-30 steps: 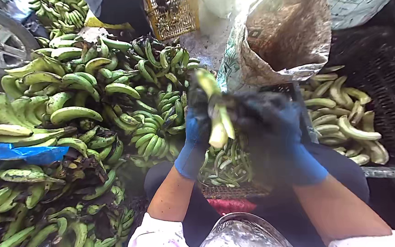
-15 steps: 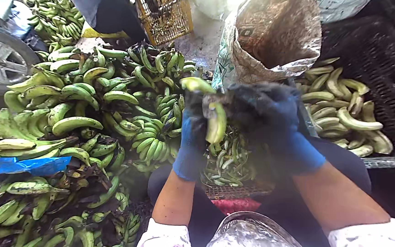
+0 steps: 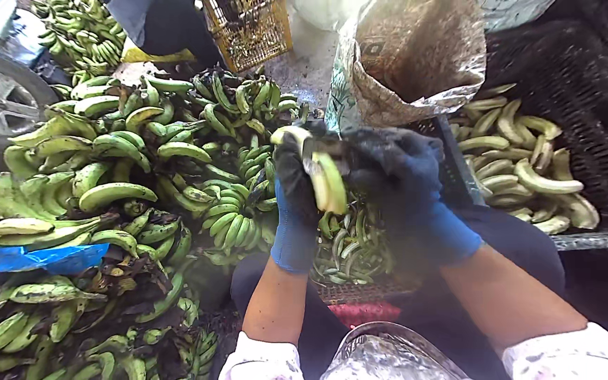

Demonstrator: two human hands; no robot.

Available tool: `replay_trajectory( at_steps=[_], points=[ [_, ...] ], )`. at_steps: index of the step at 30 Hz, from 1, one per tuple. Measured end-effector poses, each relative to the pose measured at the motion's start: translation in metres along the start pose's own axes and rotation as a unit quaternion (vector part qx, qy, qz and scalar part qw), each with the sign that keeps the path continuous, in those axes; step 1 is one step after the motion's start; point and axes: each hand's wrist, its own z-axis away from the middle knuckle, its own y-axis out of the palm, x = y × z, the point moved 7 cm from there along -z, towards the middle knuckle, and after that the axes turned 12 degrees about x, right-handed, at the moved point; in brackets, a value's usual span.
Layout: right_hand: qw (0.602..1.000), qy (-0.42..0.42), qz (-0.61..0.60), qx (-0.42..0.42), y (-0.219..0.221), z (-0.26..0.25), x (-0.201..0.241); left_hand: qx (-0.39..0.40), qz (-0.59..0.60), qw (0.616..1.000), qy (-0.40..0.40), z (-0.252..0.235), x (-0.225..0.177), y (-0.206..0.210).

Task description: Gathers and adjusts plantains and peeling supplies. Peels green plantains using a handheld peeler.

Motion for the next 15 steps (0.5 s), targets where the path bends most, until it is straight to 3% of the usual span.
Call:
replay_trajectory(
  at_steps=[3, 5, 7, 10, 13, 15],
  points=[
    [1.0, 0.004, 0.0, -0.013, -0.003, 0.004, -0.005, 0.011, -0.03, 0.998, -0.062, -0.005, 0.007, -0.001],
    [1.0, 0.003, 0.0, -0.007, -0.002, 0.004, -0.008, 0.017, -0.119, 0.987, -0.108, -0.002, 0.008, -0.003],
    [0.997, 0.037, -0.044, 0.053, 0.002, -0.007, -0.025, 0.085, -0.171, 0.971, -0.146, 0.008, 0.01, 0.0],
    [0.963, 0.119, -0.159, 0.183, 0.013, -0.019, -0.058, 0.202, -0.238, 0.942, -0.124, 0.013, 0.003, 0.008],
    [0.968, 0.153, -0.102, 0.168, 0.012, -0.011, -0.061, 0.097, -0.143, 0.977, -0.127, 0.011, 0.004, -0.008],
    [0.993, 0.073, -0.008, 0.097, 0.006, -0.002, -0.034, 0.01, -0.01, 0.995, -0.096, 0.007, -0.001, -0.019]
  ],
)
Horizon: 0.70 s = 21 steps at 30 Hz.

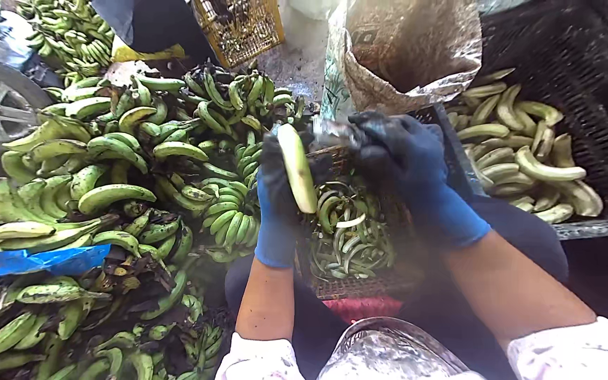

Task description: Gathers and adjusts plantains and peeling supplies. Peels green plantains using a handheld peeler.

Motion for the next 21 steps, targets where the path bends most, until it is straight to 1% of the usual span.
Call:
replay_trajectory(
  at_steps=[2, 3, 4, 5, 6, 7, 8, 9, 10, 11, 12, 13, 14, 15, 16, 17, 18, 19, 20, 21],
  points=[
    [0.99, -0.12, 0.036, -0.063, 0.003, 0.018, 0.033, -0.001, 0.123, 0.991, 0.047, -0.005, -0.005, -0.004],
    [0.983, -0.159, 0.041, -0.082, 0.005, 0.024, 0.044, -0.002, 0.165, 0.985, 0.055, -0.005, -0.004, -0.004],
    [0.981, -0.173, 0.037, -0.086, 0.006, 0.024, 0.05, -0.002, 0.169, 0.984, 0.061, -0.003, -0.002, -0.002],
    [0.984, -0.164, 0.015, -0.075, 0.006, 0.021, 0.051, 0.001, 0.152, 0.986, 0.071, -0.003, 0.001, 0.002],
    [0.989, -0.136, -0.024, -0.058, 0.007, 0.015, 0.046, 0.006, 0.129, 0.988, 0.082, -0.005, 0.004, 0.006],
    [0.991, -0.092, -0.089, -0.033, 0.009, 0.006, 0.038, 0.0, 0.088, 0.993, 0.077, -0.006, 0.008, 0.012],
    [0.984, -0.036, -0.177, -0.009, 0.013, -0.001, 0.025, 0.007, 0.032, 0.997, 0.063, -0.005, 0.011, 0.017],
    [0.963, 0.029, -0.267, 0.01, 0.019, -0.006, 0.011, 0.02, 0.0, 0.998, 0.053, -0.005, 0.012, 0.022],
    [0.934, 0.098, -0.343, 0.028, 0.025, -0.007, -0.002, 0.04, 0.011, 0.998, 0.043, -0.006, 0.016, 0.024],
    [0.905, 0.153, -0.396, 0.041, 0.03, -0.006, -0.011, 0.054, 0.051, 0.997, 0.032, -0.008, 0.021, 0.024],
    [0.887, 0.189, -0.42, 0.043, 0.033, -0.003, -0.019, 0.066, 0.113, 0.991, 0.02, -0.011, 0.026, 0.022],
    [0.891, 0.199, -0.406, 0.045, 0.032, 0.0, -0.025, 0.073, 0.171, 0.983, 0.004, -0.013, 0.03, 0.018],
    [0.918, 0.18, -0.35, 0.05, 0.026, 0.004, -0.026, 0.072, 0.205, 0.976, -0.004, -0.015, 0.033, 0.012],
    [0.952, 0.123, -0.275, 0.055, 0.018, 0.007, -0.022, 0.066, 0.206, 0.976, 0.002, -0.016, 0.032, 0.005],
    [0.977, 0.042, -0.2, 0.061, 0.009, 0.009, -0.013, 0.054, 0.18, 0.982, 0.014, -0.015, 0.029, -0.002],
    [0.987, -0.038, -0.135, 0.075, 0.002, 0.011, -0.001, 0.049, 0.163, 0.985, 0.017, -0.013, 0.027, -0.007],
    [0.988, -0.096, -0.085, 0.084, -0.002, 0.014, 0.012, 0.036, 0.152, 0.988, 0.01, -0.013, 0.027, -0.01],
    [0.987, -0.123, -0.055, 0.085, -0.003, 0.016, 0.021, 0.011, 0.132, 0.991, -0.003, -0.012, 0.027, -0.01],
    [0.989, -0.116, -0.041, 0.081, -0.001, 0.016, 0.025, -0.012, 0.095, 0.995, -0.014, -0.009, 0.026, -0.007],
    [0.993, -0.082, -0.032, 0.073, 0.003, 0.014, 0.024, -0.017, 0.061, 0.998, -0.017, -0.007, 0.025, -0.003]
  ],
)
